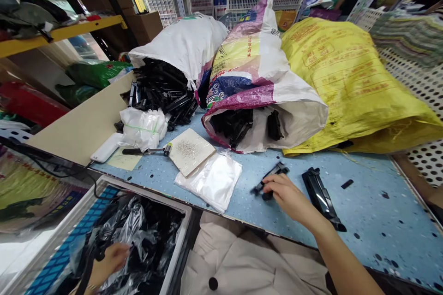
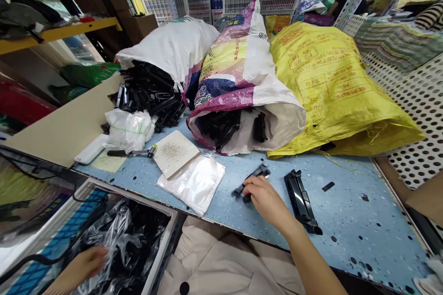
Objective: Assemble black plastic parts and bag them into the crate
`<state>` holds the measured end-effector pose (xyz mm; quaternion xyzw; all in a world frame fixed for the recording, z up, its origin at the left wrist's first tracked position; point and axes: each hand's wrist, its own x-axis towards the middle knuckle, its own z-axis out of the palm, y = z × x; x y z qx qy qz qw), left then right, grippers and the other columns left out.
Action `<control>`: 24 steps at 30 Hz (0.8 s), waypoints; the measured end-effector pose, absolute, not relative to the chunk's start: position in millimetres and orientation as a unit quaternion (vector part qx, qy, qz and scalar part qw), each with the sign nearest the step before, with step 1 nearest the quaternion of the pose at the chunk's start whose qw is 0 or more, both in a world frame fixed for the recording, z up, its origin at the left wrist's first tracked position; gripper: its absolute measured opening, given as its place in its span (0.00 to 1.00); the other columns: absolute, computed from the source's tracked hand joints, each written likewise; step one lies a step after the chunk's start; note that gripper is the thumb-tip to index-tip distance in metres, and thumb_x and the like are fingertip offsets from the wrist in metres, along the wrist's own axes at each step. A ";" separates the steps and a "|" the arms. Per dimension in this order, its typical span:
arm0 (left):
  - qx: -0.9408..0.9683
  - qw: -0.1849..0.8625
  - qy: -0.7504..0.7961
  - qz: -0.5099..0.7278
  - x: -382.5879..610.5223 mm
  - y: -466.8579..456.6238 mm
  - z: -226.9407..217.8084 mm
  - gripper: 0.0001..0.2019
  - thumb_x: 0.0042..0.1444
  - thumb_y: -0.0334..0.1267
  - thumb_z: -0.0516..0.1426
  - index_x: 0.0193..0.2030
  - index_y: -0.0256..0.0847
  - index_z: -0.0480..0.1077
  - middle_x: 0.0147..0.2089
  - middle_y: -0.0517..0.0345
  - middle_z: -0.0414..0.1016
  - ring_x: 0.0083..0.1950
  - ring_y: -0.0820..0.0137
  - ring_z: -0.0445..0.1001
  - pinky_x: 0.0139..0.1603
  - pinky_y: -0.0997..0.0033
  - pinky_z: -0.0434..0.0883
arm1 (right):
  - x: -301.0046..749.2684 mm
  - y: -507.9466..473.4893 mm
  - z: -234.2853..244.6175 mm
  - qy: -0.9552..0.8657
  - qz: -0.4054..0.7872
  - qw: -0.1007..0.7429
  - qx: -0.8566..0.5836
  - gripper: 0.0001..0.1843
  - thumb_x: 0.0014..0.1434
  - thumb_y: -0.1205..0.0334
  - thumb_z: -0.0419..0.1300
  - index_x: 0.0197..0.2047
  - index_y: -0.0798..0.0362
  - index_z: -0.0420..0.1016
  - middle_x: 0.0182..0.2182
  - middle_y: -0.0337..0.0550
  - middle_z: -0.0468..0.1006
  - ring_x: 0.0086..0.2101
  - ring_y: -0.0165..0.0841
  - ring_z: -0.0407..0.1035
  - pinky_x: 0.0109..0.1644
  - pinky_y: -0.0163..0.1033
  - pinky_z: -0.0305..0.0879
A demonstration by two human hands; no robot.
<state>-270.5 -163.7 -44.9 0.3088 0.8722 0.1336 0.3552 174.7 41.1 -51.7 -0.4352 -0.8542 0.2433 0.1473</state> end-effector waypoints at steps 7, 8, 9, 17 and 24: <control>0.675 0.232 0.657 0.241 -101.6 -25.2 -45.4 0.11 0.55 0.40 0.53 0.40 0.38 0.73 0.42 0.44 0.75 0.47 0.57 0.72 0.50 0.58 0.68 | 187.6 38.9 -81.8 -0.790 0.109 0.237 -0.554 0.16 0.56 0.65 0.52 0.48 0.52 0.71 0.46 0.54 0.70 0.49 0.46 0.63 0.52 0.53 0.62; 0.680 0.223 0.657 0.236 -84.6 -12.3 -47.5 0.10 0.54 0.38 0.55 0.39 0.37 0.73 0.44 0.42 0.74 0.50 0.55 0.70 0.51 0.56 0.67 | 192.3 38.9 -86.3 -0.780 0.109 0.236 -0.569 0.17 0.57 0.64 0.51 0.50 0.53 0.69 0.46 0.55 0.70 0.48 0.47 0.64 0.52 0.53 0.62; 0.674 0.228 0.663 0.232 -73.4 -1.6 -50.5 0.07 0.53 0.35 0.56 0.37 0.36 0.73 0.44 0.42 0.73 0.50 0.54 0.70 0.50 0.56 0.67 | 197.8 38.8 -89.9 -0.773 0.122 0.228 -0.580 0.17 0.58 0.63 0.50 0.50 0.54 0.69 0.44 0.55 0.71 0.47 0.47 0.65 0.51 0.53 0.62; 0.580 0.382 0.672 0.258 -104.5 34.1 -66.0 0.12 0.47 0.39 0.60 0.20 0.40 0.61 0.22 0.64 0.65 0.26 0.73 0.67 0.29 0.73 0.64 | 186.0 28.2 -78.8 -0.502 0.534 0.360 -0.577 0.19 0.54 0.47 0.61 0.42 0.51 0.75 0.37 0.45 0.76 0.38 0.41 0.69 0.49 0.51 0.65; 0.531 0.465 0.646 0.291 -109.7 34.7 -62.1 0.09 0.44 0.40 0.60 0.22 0.38 0.66 0.19 0.65 0.66 0.20 0.76 0.64 0.23 0.76 0.61 | 86.7 37.9 -56.4 -0.173 0.822 0.453 -0.300 0.08 0.50 0.57 0.68 0.31 0.52 0.77 0.30 0.39 0.79 0.33 0.33 0.72 0.52 0.54 0.67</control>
